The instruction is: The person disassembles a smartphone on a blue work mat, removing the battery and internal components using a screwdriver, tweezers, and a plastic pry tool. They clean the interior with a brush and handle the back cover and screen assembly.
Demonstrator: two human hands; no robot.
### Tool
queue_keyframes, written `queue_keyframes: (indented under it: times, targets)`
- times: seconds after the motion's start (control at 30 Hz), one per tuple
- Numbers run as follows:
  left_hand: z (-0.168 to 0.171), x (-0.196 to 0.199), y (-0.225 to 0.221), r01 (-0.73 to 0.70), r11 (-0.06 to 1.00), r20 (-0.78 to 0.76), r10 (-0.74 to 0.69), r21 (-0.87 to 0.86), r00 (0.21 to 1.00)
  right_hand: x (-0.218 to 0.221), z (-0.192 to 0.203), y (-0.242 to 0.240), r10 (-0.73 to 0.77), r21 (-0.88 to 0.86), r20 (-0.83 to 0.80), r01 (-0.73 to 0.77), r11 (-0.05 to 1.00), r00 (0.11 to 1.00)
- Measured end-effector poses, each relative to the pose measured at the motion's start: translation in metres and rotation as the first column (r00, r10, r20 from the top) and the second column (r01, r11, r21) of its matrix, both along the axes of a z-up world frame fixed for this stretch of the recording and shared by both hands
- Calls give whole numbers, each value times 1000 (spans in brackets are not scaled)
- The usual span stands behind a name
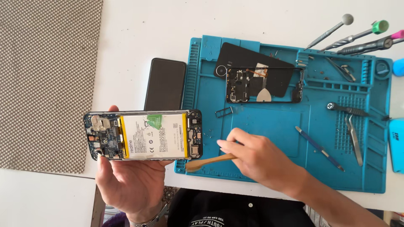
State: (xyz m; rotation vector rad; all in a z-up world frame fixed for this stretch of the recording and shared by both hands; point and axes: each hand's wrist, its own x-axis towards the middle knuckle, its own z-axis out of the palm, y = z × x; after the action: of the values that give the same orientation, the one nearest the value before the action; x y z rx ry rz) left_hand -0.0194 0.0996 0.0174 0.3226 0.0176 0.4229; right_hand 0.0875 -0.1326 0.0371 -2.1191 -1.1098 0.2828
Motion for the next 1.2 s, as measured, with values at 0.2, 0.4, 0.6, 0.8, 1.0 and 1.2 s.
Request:
queue_keyframes:
  times: [0.2, 0.4, 0.6, 0.8, 1.0, 1.2]
  targets:
    - [-5, 4, -5, 1, 989, -133, 19, 151, 991, -5, 15, -46, -280, -132, 34, 282, 950, 959]
    - [7, 16, -15, 97, 949, -384, 27, 300, 923, -20, 19, -132, -690, -189, 243, 731, 655, 681]
    - [3, 31, -30, 179, 936, -446, -27, 303, 895, -22, -2, -191, -763, -154, 429, 871, 466, 484]
    - [-12, 39, -31, 196, 898, -492, 25, 394, 870, 2, 5, -189, -751, -66, 380, 826, 560, 540]
    - [-9, 34, -42, 162, 931, -451, 3, 328, 893, 51, 10, -166, -519, -384, 483, 703, 599, 706]
    - [-19, 34, -46, 71, 981, -180, -38, 182, 983, 34, 28, -153, -285, -249, 728, 627, 738, 624]
